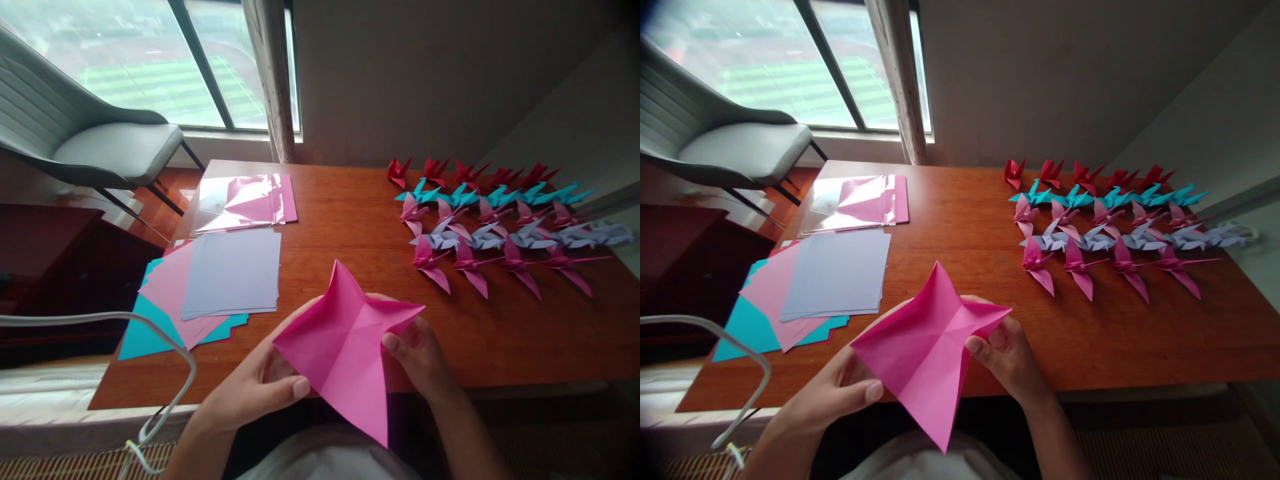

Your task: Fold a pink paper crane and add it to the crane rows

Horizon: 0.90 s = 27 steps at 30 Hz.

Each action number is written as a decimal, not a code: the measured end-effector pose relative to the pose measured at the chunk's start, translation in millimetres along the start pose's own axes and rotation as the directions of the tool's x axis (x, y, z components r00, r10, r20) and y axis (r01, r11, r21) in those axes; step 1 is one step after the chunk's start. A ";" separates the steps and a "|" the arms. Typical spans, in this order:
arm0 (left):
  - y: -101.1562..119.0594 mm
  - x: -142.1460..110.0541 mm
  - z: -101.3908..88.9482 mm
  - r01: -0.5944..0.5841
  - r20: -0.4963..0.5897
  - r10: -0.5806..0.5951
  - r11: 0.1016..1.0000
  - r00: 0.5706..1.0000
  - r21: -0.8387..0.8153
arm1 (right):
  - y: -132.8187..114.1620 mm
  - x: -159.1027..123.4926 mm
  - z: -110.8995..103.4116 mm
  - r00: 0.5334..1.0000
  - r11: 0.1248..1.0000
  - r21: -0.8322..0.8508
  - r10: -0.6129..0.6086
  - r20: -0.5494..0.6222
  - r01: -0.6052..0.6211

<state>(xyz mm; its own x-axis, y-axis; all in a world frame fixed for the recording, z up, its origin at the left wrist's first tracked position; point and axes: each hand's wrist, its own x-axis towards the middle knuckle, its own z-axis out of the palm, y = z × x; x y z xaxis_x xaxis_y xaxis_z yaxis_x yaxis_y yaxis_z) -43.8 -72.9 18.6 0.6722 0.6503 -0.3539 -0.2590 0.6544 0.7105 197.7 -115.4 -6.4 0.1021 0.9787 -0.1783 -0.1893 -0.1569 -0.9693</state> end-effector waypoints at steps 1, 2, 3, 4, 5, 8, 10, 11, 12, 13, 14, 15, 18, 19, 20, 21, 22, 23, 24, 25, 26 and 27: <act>0.2 -0.5 -0.3 -0.004 0.013 0.004 1.000 1.000 0.001 | -0.3 0.1 0.2 1.000 1.000 0.013 0.003 -0.005 -0.003; -0.1 -0.4 -0.3 -0.018 0.021 0.018 1.000 1.000 0.003 | -0.4 0.2 0.5 1.000 1.000 0.027 0.007 -0.007 -0.007; -0.7 0.1 -0.2 -0.033 0.031 0.033 0.999 0.999 0.001 | -0.5 0.4 0.7 1.000 0.999 0.038 0.010 -0.008 -0.010; -1.4 1.0 -0.1 -0.043 0.045 0.043 0.999 0.998 -0.002 | -0.7 0.6 0.9 1.000 0.999 0.046 0.013 -0.008 -0.012; -2.1 1.9 0.0 -0.044 0.069 0.045 0.999 0.997 -0.004 | -1.0 0.7 1.0 1.000 0.999 0.051 0.014 -0.006 -0.014; -3.3 4.7 1.2 -0.054 0.099 0.052 0.998 0.994 0.015 | -2.1 0.6 0.9 1.000 0.998 0.057 0.014 0.006 -0.014; -3.7 5.8 3.3 -0.068 0.041 0.067 0.997 0.997 0.044 | -2.5 0.0 0.7 1.000 0.998 0.059 0.011 0.009 -0.011; -4.1 6.1 4.7 -0.072 0.004 0.071 0.996 0.997 0.053 | -2.5 -0.3 0.5 1.000 0.998 0.057 0.011 0.009 -0.012; -4.7 6.4 6.3 -0.071 -0.028 0.073 0.996 0.997 0.058 | -2.4 -0.6 0.4 1.000 0.999 0.053 0.013 0.008 -0.013; -5.6 6.6 7.8 -0.068 -0.048 0.071 0.996 0.996 0.061 | -2.1 -0.9 0.3 1.000 0.999 0.048 0.017 0.008 -0.018; -6.8 7.0 9.3 -0.065 -0.061 0.069 0.996 0.996 0.062 | -1.9 -1.1 0.3 1.000 0.999 0.046 0.023 0.010 -0.024; -8.2 7.4 10.7 -0.062 -0.068 0.066 0.996 0.996 0.059 | -1.7 -1.2 0.5 1.000 0.998 0.048 0.028 0.011 -0.029; -12.9 9.2 14.8 -0.063 -0.088 0.068 0.997 0.994 0.051 | -1.9 -1.3 1.9 1.000 0.998 0.060 0.027 0.005 -0.027; -14.2 9.6 16.0 -0.068 -0.098 0.072 0.996 0.993 0.050 | -2.3 -1.2 2.5 1.000 0.998 0.059 0.023 0.001 -0.023; -15.2 9.8 17.1 -0.072 -0.109 0.077 0.996 0.991 0.052 | -2.9 -1.2 3.1 1.000 0.998 0.057 0.019 0.000 -0.019; -16.0 9.7 17.9 -0.076 -0.122 0.083 0.996 0.989 0.055 | -3.6 -1.1 3.7 1.000 0.999 0.052 0.016 0.001 -0.016; -16.4 9.2 18.2 -0.079 -0.131 0.086 0.995 0.988 0.057 | -4.5 -1.0 4.1 1.000 0.999 0.042 0.013 0.003 -0.013; -16.5 8.4 18.0 -0.077 -0.136 0.085 0.995 0.987 0.057 | -5.4 -0.9 4.4 1.000 1.000 0.026 0.010 0.004 -0.011; -16.5 7.4 17.2 -0.070 -0.137 0.076 0.996 0.988 0.053 | -6.2 -0.8 4.6 1.000 1.000 0.003 0.007 0.002 -0.007; -16.3 6.2 15.9 -0.058 -0.134 0.064 0.997 0.989 0.048 | -7.0 -0.6 4.8 1.000 1.000 -0.027 0.002 -0.004 -0.002; -16.2 5.1 14.4 -0.047 -0.134 0.053 0.998 0.990 0.044 | -7.6 -0.5 4.9 1.000 0.998 -0.057 -0.004 -0.013 0.003; -16.2 4.1 12.9 -0.043 -0.142 0.049 0.998 0.989 0.043 | -7.9 -0.3 5.0 1.000 0.997 -0.083 -0.011 -0.023 0.010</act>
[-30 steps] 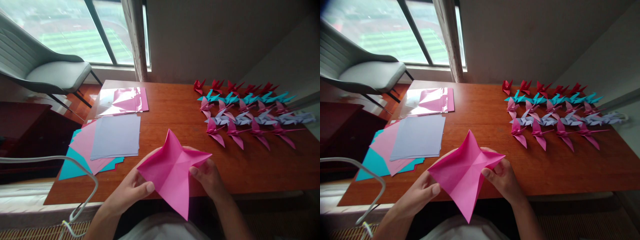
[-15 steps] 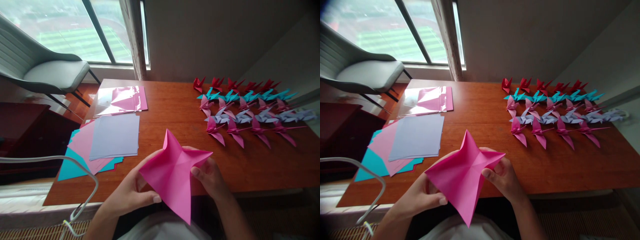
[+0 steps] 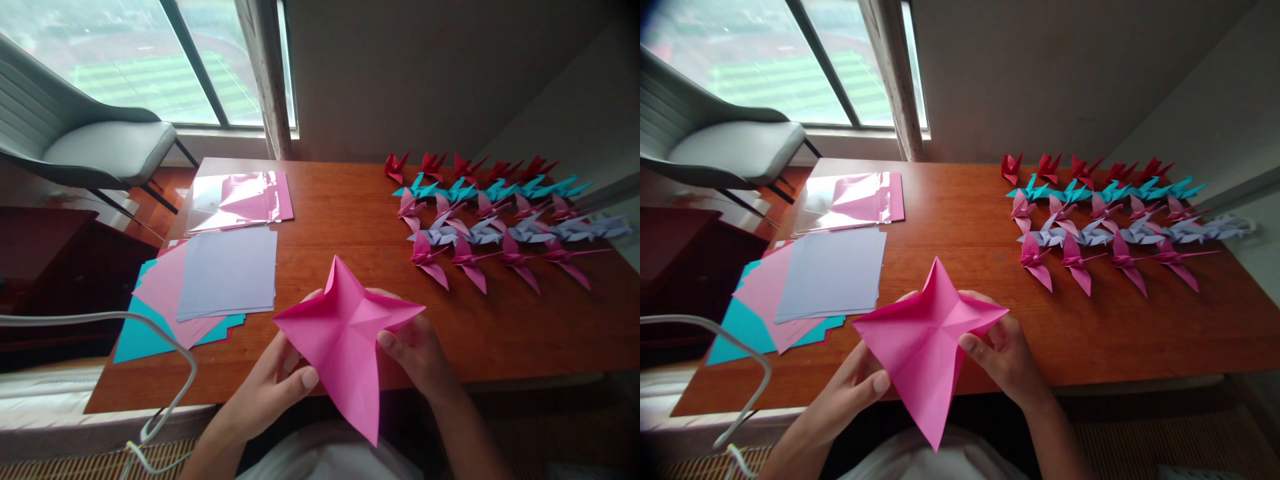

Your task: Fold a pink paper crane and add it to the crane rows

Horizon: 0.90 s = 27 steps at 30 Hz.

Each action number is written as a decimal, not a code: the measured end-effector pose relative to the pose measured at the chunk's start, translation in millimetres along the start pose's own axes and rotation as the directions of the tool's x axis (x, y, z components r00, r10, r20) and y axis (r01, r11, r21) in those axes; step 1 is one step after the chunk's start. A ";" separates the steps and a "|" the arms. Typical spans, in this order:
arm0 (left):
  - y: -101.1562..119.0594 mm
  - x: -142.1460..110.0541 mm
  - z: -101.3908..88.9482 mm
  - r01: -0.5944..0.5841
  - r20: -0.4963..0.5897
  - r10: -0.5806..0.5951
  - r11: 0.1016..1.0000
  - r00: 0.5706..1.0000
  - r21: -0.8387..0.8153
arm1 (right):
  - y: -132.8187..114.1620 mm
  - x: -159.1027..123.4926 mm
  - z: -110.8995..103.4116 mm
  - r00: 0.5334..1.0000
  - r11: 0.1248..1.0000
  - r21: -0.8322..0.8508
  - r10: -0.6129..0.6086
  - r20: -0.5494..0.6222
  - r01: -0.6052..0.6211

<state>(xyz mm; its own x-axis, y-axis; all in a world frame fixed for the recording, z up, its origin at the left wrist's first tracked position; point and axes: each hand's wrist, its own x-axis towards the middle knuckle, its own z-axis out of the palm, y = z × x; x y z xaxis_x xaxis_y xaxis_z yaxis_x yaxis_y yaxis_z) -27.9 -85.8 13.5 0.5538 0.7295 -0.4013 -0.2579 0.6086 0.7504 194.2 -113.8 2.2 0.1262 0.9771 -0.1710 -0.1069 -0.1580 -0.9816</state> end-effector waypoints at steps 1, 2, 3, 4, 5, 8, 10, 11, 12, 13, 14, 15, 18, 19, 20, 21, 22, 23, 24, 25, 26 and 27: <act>-0.2 -0.5 -1.3 -0.006 -0.017 0.006 1.000 1.000 0.001 | -0.2 0.1 0.1 1.000 1.000 -0.017 -0.008 -0.007 0.008; -0.5 -0.7 -1.9 -0.018 -0.046 0.018 1.000 0.999 0.003 | -0.1 0.0 0.2 1.000 0.999 -0.028 -0.019 -0.010 0.019; -1.1 -0.6 -1.6 -0.029 -0.083 0.029 1.000 0.996 0.005 | 0.2 -0.1 0.2 0.999 0.999 -0.033 -0.033 -0.010 0.032; -1.8 -0.2 -0.5 -0.033 -0.126 0.033 0.999 0.991 0.005 | 0.6 -0.4 0.2 0.999 0.998 -0.040 -0.046 -0.008 0.045; -2.7 0.3 1.3 -0.028 -0.169 0.028 1.000 0.985 0.002 | 1.1 -0.7 0.0 0.998 0.997 -0.051 -0.059 -0.001 0.059; -5.4 2.0 9.1 0.001 -0.277 -0.006 1.000 0.961 -0.018 | 2.6 -2.0 -1.1 0.994 0.984 -0.140 -0.105 0.009 0.106; -6.7 2.6 14.0 -0.009 -0.317 -0.008 0.999 0.948 -0.052 | 2.8 -2.7 -1.7 0.990 0.966 -0.220 -0.140 0.007 0.138; -7.0 2.8 16.0 -0.013 -0.332 -0.013 0.997 0.943 -0.075 | 2.6 -3.1 -1.9 0.987 0.955 -0.255 -0.159 0.004 0.155; -6.9 3.0 17.8 -0.013 -0.346 -0.022 0.995 0.938 -0.100 | 2.1 -3.4 -1.8 0.984 0.944 -0.284 -0.176 0.003 0.169; -6.5 3.5 19.6 -0.012 -0.359 -0.034 0.992 0.933 -0.125 | 1.5 -3.8 -1.6 0.982 0.932 -0.312 -0.191 0.005 0.183; -5.8 4.1 21.3 -0.007 -0.374 -0.049 0.989 0.926 -0.147 | 0.8 -4.3 -1.2 0.978 0.919 -0.341 -0.209 0.009 0.199; -5.0 5.1 23.0 -0.004 -0.392 -0.064 0.986 0.918 -0.168 | 0.1 -5.0 -0.6 0.973 0.903 -0.371 -0.230 0.013 0.218; -2.7 9.7 28.4 -0.019 -0.447 -0.089 0.973 0.890 -0.230 | -1.1 -7.2 1.6 0.954 0.849 -0.446 -0.297 0.038 0.282; -2.3 11.5 30.1 -0.030 -0.458 -0.094 0.967 0.884 -0.254 | -1.0 -7.8 2.2 0.948 0.833 -0.463 -0.316 0.051 0.302; -2.2 13.1 31.7 -0.040 -0.463 -0.098 0.959 0.881 -0.279 | -0.8 -8.2 2.7 0.942 0.820 -0.475 -0.329 0.064 0.319; -2.4 14.5 33.1 -0.049 -0.460 -0.102 0.952 0.882 -0.303 | -0.5 -8.3 2.9 0.938 0.810 -0.484 -0.338 0.075 0.331; -2.7 15.4 34.2 -0.049 -0.450 -0.109 0.944 0.886 -0.326 | 0.0 -8.1 2.8 0.936 0.804 -0.490 -0.344 0.078 0.336; -2.9 15.8 35.0 -0.045 -0.432 -0.117 0.937 0.894 -0.348 | 0.3 -7.7 2.4 0.936 0.804 -0.491 -0.345 0.071 0.334; -3.1 15.6 35.2 -0.039 -0.408 -0.123 0.929 0.905 -0.367 | 0.6 -7.2 1.8 0.939 0.812 -0.487 -0.339 0.055 0.322; -3.0 14.8 34.9 -0.025 -0.374 -0.130 0.924 0.918 -0.382 | 0.8 -6.5 1.0 0.946 0.827 -0.476 -0.324 0.032 0.299; -2.6 13.5 34.0 -0.007 -0.331 -0.133 0.920 0.934 -0.392 | 0.7 -5.9 0.3 0.955 0.850 -0.454 -0.298 0.004 0.267; -1.9 11.7 32.4 0.007 -0.282 -0.128 0.920 0.951 -0.392 | 0.4 -5.3 -0.4 0.964 0.878 -0.422 -0.263 -0.030 0.227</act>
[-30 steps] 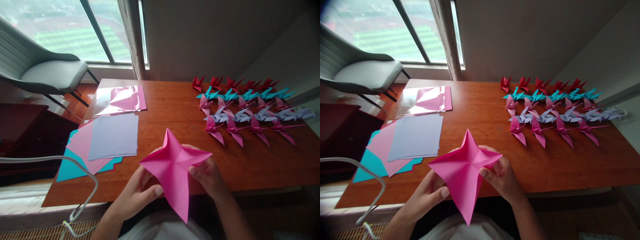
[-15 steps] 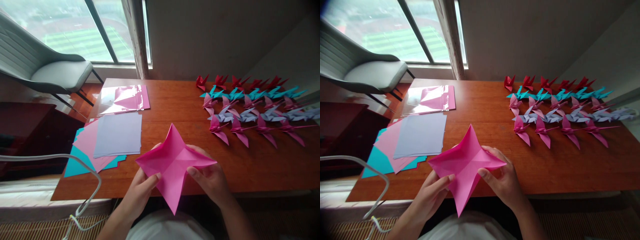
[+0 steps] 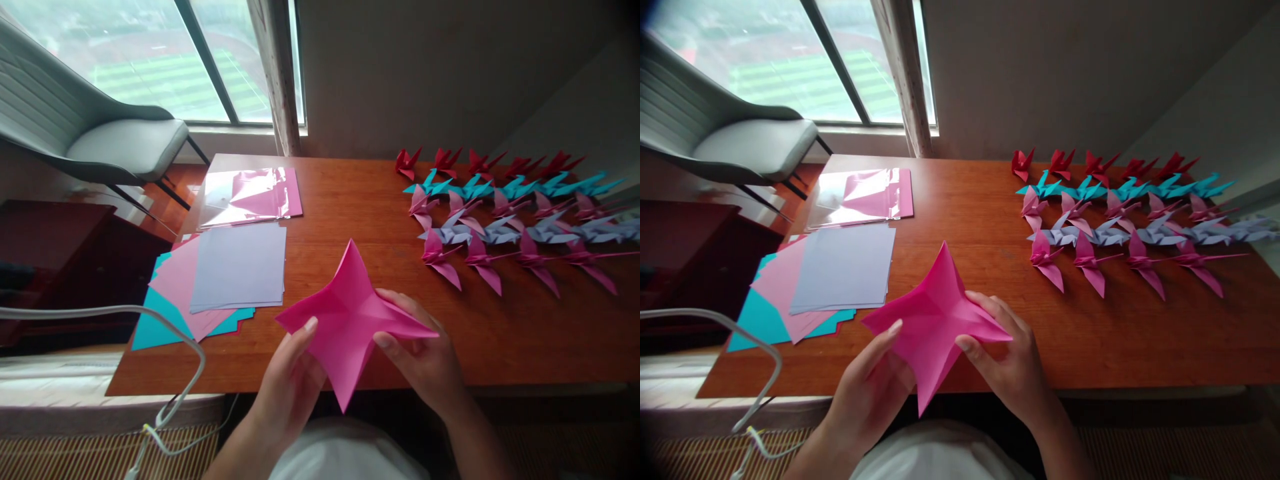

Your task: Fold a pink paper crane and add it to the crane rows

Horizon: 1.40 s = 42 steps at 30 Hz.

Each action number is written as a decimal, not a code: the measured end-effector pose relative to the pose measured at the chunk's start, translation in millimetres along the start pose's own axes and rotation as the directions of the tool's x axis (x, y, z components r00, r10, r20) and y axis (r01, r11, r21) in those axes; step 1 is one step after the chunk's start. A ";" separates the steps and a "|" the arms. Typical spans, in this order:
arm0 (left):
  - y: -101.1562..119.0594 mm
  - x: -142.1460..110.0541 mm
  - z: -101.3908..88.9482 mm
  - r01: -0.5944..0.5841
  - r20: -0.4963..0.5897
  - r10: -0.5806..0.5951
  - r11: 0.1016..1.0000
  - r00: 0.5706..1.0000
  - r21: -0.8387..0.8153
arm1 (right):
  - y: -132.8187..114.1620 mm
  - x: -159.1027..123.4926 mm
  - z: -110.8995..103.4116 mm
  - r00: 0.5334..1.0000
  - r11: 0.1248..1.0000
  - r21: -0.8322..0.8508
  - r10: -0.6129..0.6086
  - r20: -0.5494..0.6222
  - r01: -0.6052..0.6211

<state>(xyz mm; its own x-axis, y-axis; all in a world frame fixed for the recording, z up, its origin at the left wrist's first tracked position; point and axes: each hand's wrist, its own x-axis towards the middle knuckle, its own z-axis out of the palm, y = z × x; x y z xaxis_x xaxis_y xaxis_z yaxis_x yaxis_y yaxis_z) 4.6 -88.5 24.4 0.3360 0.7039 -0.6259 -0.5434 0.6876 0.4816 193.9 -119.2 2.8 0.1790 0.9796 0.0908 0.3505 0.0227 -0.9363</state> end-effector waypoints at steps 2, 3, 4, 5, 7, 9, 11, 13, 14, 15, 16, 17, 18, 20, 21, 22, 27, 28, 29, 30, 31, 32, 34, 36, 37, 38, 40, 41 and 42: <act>3.8 -3.3 -5.3 0.000 0.108 -0.004 1.000 0.994 0.031 | -0.6 1.2 -0.7 0.994 0.989 0.105 0.106 -0.020 -0.103; 6.0 -5.0 -8.7 -0.030 0.155 0.022 0.998 0.988 0.047 | -1.2 1.6 -0.6 0.988 0.975 0.167 0.154 -0.027 -0.148; 8.1 -6.5 -12.5 -0.059 0.196 0.045 0.996 0.980 0.063 | -1.9 2.0 -0.1 0.980 0.956 0.227 0.195 -0.033 -0.183; 10.0 -7.9 -16.4 -0.081 0.229 0.059 0.993 0.972 0.087 | -2.5 2.3 0.7 0.972 0.935 0.283 0.231 -0.035 -0.212; 12.4 -9.5 -23.7 -0.075 0.269 0.027 0.983 0.963 0.170 | -3.2 2.8 2.8 0.959 0.895 0.368 0.283 -0.027 -0.254; 12.4 -9.4 -28.8 -0.063 0.285 -0.008 0.969 0.959 0.237 | -3.2 3.0 4.9 0.951 0.868 0.412 0.310 -0.013 -0.277; 10.6 -8.0 -30.7 -0.075 0.284 -0.005 0.960 0.959 0.271 | -3.2 3.3 6.0 0.953 0.865 0.422 0.304 -0.009 -0.272; 8.1 -6.1 -29.9 -0.107 0.281 0.023 0.952 0.959 0.286 | -4.1 3.7 5.8 0.960 0.877 0.411 0.279 -0.013 -0.249; 6.8 -5.2 -29.0 -0.121 0.281 0.036 0.949 0.959 0.292 | -5.1 3.9 5.2 0.963 0.883 0.401 0.269 -0.011 -0.243; 5.6 -4.4 -27.9 -0.132 0.281 0.046 0.945 0.959 0.299 | -6.4 4.0 4.6 0.964 0.888 0.390 0.264 -0.002 -0.243; 4.5 -3.8 -26.8 -0.139 0.278 0.051 0.942 0.959 0.306 | -7.9 4.0 3.9 0.965 0.891 0.381 0.263 0.012 -0.248; 3.5 -3.2 -25.6 -0.139 0.268 0.053 0.940 0.962 0.313 | -9.4 4.0 3.3 0.965 0.893 0.373 0.262 0.027 -0.253; 2.5 -2.6 -24.4 -0.138 0.251 0.057 0.937 0.966 0.320 | -10.8 3.9 2.9 0.964 0.893 0.368 0.262 0.039 -0.258; 0.7 -1.2 -21.8 -0.178 0.200 0.115 0.927 0.973 0.330 | -12.9 3.5 2.6 0.964 0.892 0.370 0.261 0.050 -0.260; -0.1 -0.3 -20.3 -0.223 0.172 0.174 0.916 0.970 0.334 | -13.4 3.3 2.7 0.965 0.891 0.374 0.258 0.050 -0.257; -0.8 0.6 -18.8 -0.278 0.148 0.241 0.898 0.959 0.340 | -13.6 3.0 2.9 0.966 0.890 0.378 0.255 0.047 -0.254; -0.5 1.2 -15.9 -0.391 0.135 0.369 0.826 0.920 0.406 | -11.3 2.2 4.0 0.967 0.872 0.418 0.246 0.073 -0.253; 0.4 0.4 -16.7 -0.380 0.146 0.352 0.825 0.925 0.418 | -10.9 2.1 4.1 0.966 0.869 0.423 0.247 0.078 -0.257; 1.4 -0.4 -17.8 -0.368 0.156 0.334 0.825 0.930 0.430 | -10.7 2.0 4.3 0.965 0.868 0.423 0.250 0.079 -0.260; 2.5 -1.3 -19.0 -0.357 0.160 0.319 0.822 0.934 0.443 | -10.7 1.9 4.4 0.964 0.868 0.421 0.254 0.076 -0.262; 3.4 -2.0 -20.0 -0.350 0.159 0.312 0.818 0.937 0.457 | -10.9 1.8 4.5 0.963 0.869 0.419 0.259 0.069 -0.263; 4.1 -2.5 -20.7 -0.351 0.157 0.315 0.812 0.936 0.466 | -11.2 1.8 4.6 0.963 0.868 0.421 0.262 0.064 -0.264; 4.5 -2.8 -21.1 -0.376 0.151 0.347 0.803 0.926 0.463 | -12.0 2.0 4.4 0.963 0.863 0.432 0.261 0.068 -0.264; 3.8 -2.3 -20.9 -0.406 0.151 0.381 0.797 0.912 0.446 | -12.6 2.3 3.0 0.965 0.863 0.433 0.247 0.088 -0.260; 3.4 -1.7 -21.1 -0.420 0.155 0.393 0.793 0.906 0.442 | -12.6 2.5 1.7 0.966 0.867 0.428 0.237 0.100 -0.256; 3.1 -1.0 -21.7 -0.432 0.164 0.402 0.786 0.901 0.443 | -12.2 2.5 0.0 0.968 0.871 0.423 0.224 0.114 -0.251; 3.5 0.9 -24.5 -0.455 0.203 0.409 0.765 0.890 0.456 | -10.2 2.3 -4.7 0.967 0.870 0.425 0.200 0.160 -0.250; 4.3 2.0 -26.7 -0.469 0.239 0.404 0.751 0.883 0.464 | -8.5 2.1 -7.4 0.964 0.866 0.431 0.187 0.189 -0.252; 5.3 3.1 -29.2 -0.482 0.282 0.391 0.736 0.876 0.475 | -6.4 1.9 -10.1 0.960 0.866 0.432 0.172 0.219 -0.254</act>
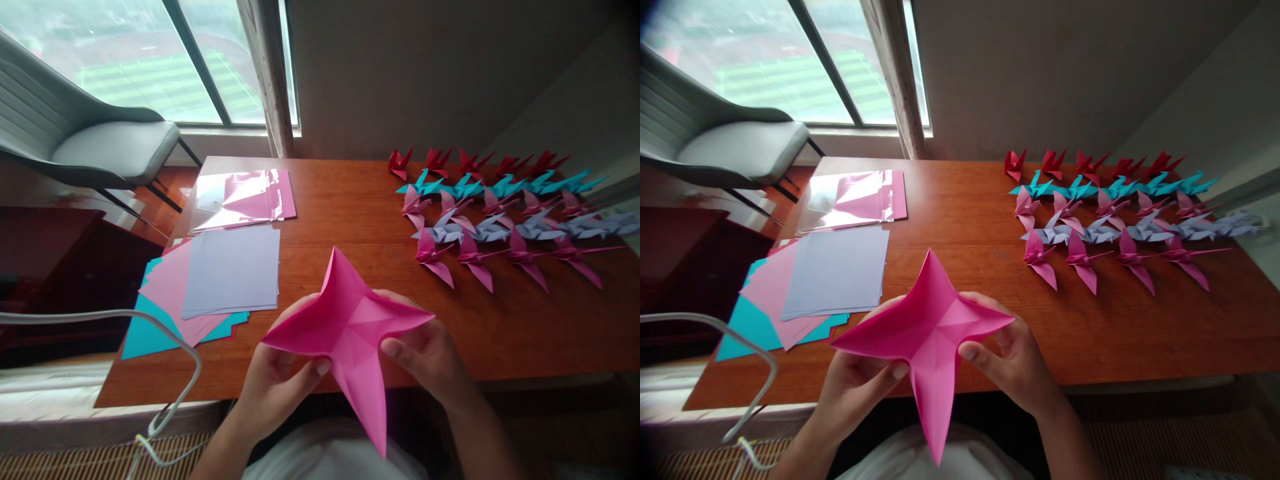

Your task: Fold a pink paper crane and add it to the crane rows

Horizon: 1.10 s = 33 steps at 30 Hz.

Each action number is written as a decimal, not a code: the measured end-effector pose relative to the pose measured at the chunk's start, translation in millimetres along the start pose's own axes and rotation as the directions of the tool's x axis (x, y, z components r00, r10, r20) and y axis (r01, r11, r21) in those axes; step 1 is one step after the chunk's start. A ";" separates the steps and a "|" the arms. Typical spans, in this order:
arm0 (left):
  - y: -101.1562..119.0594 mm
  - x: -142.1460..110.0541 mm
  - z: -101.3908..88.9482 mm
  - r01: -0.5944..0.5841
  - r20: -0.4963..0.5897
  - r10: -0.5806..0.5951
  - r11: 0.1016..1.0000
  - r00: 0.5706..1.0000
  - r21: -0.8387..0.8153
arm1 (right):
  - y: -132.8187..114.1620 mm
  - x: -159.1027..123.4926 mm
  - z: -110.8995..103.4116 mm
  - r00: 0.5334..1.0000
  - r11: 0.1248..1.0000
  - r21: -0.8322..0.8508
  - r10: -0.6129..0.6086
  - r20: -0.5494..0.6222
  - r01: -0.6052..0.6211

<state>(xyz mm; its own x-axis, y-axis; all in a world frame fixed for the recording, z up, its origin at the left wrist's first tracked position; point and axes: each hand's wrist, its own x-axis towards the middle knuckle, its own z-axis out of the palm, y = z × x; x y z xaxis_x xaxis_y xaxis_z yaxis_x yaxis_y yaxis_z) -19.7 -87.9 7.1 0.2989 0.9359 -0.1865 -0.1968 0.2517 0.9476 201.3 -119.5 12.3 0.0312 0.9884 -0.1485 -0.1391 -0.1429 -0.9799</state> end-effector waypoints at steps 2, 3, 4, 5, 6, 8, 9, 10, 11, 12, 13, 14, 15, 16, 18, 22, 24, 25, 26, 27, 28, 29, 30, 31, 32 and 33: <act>-1.8 0.9 -5.8 -0.022 0.087 0.018 0.999 0.996 0.042 | 2.0 -0.7 -6.6 0.998 0.999 -0.035 -0.012 0.056 0.014; -2.7 1.1 -8.3 -0.030 0.119 0.022 0.998 0.993 0.063 | 3.3 -0.8 -9.6 0.997 0.997 -0.071 -0.027 0.077 0.033; -3.5 1.0 -10.4 -0.033 0.140 0.021 0.996 0.990 0.083 | 4.6 -0.8 -12.1 0.995 0.992 -0.115 -0.044 0.092 0.055; -4.2 0.7 -11.8 -0.031 0.151 0.015 0.994 0.988 0.103 | 6.1 -0.9 -14.2 0.993 0.984 -0.162 -0.059 0.101 0.075; -4.7 0.3 -12.8 -0.030 0.153 0.011 0.992 0.988 0.125 | 7.6 -1.1 -15.9 0.992 0.974 -0.206 -0.071 0.106 0.091; -5.0 -0.3 -13.5 -0.041 0.153 0.013 0.982 0.988 0.182 | 10.7 -2.2 -18.3 0.992 0.953 -0.283 -0.083 0.097 0.107; -4.7 -0.4 -13.7 -0.053 0.150 0.020 0.974 0.988 0.219 | 12.2 -2.9 -19.2 0.992 0.943 -0.315 -0.085 0.091 0.109; -4.1 -0.3 -13.9 -0.070 0.153 0.031 0.963 0.988 0.259 | 13.5 -3.7 -19.8 0.993 0.933 -0.342 -0.084 0.088 0.110; -3.2 0.1 -14.3 -0.088 0.164 0.039 0.949 0.986 0.303 | 14.5 -4.4 -20.2 0.992 0.925 -0.363 -0.086 0.088 0.112; -2.3 0.6 -14.8 -0.105 0.179 0.044 0.932 0.983 0.348 | 14.9 -4.8 -20.4 0.992 0.918 -0.380 -0.089 0.090 0.116; -1.3 1.2 -15.4 -0.122 0.197 0.047 0.913 0.979 0.389 | 14.8 -4.9 -20.3 0.991 0.910 -0.395 -0.095 0.090 0.124; -0.6 1.8 -16.1 -0.139 0.212 0.051 0.895 0.976 0.425 | 14.0 -4.7 -20.0 0.990 0.902 -0.410 -0.104 0.090 0.132; 0.0 2.3 -16.8 -0.153 0.218 0.058 0.879 0.974 0.451 | 12.6 -4.2 -19.5 0.990 0.894 -0.426 -0.113 0.090 0.141; 0.3 2.6 -17.2 -0.163 0.218 0.065 0.869 0.974 0.468 | 10.7 -3.5 -18.7 0.989 0.884 -0.443 -0.121 0.088 0.148; 0.7 2.7 -17.4 -0.172 0.207 0.078 0.858 0.975 0.485 | 6.4 -2.1 -16.9 0.987 0.867 -0.474 -0.131 0.088 0.157; 2.6 2.7 -14.0 -0.188 0.209 0.086 0.824 0.974 0.535 | 1.1 -0.8 -14.3 0.983 0.837 -0.517 -0.149 0.104 0.181; 4.1 3.4 -11.7 -0.221 0.211 0.120 0.796 0.970 0.563 | 1.4 -1.0 -14.4 0.983 0.836 -0.518 -0.146 0.108 0.182; 4.7 3.9 -10.7 -0.242 0.209 0.145 0.780 0.967 0.578 | 2.0 -1.2 -14.6 0.984 0.840 -0.512 -0.143 0.106 0.177; 5.2 4.4 -10.0 -0.262 0.207 0.171 0.761 0.963 0.593 | 2.7 -1.3 -14.9 0.985 0.847 -0.504 -0.141 0.099 0.172; 5.5 5.0 -9.4 -0.278 0.206 0.191 0.743 0.960 0.608 | 3.2 -1.4 -15.0 0.987 0.852 -0.498 -0.137 0.089 0.163; 5.7 5.6 -9.1 -0.291 0.204 0.208 0.725 0.957 0.624 | 3.6 -1.5 -15.0 0.988 0.853 -0.498 -0.134 0.076 0.155; 6.0 6.1 -8.8 -0.300 0.205 0.219 0.708 0.954 0.639 | 3.6 -1.3 -14.8 0.989 0.853 -0.501 -0.134 0.062 0.147; 6.2 6.5 -8.7 -0.307 0.207 0.227 0.695 0.952 0.650 | 3.4 -1.1 -14.5 0.990 0.851 -0.506 -0.136 0.043 0.139; 6.4 6.8 -8.5 -0.313 0.210 0.232 0.685 0.950 0.658 | 2.9 -0.7 -14.0 0.990 0.847 -0.514 -0.140 0.022 0.132; 6.5 7.1 -8.4 -0.318 0.212 0.238 0.677 0.948 0.664 | 2.3 -0.2 -13.4 0.989 0.841 -0.525 -0.149 0.000 0.127; 6.6 7.2 -8.3 -0.323 0.213 0.244 0.669 0.946 0.669 | 1.6 0.4 -12.8 0.986 0.833 -0.539 -0.163 -0.018 0.128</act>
<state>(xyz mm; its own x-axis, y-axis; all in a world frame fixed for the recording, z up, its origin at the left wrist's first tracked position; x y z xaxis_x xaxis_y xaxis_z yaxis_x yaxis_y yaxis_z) -26.6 -77.5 9.9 0.4340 0.8942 0.1099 0.3961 -0.2990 0.8681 213.8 -120.0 9.0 0.0709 0.9974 0.0109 0.4213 -0.0201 -0.9067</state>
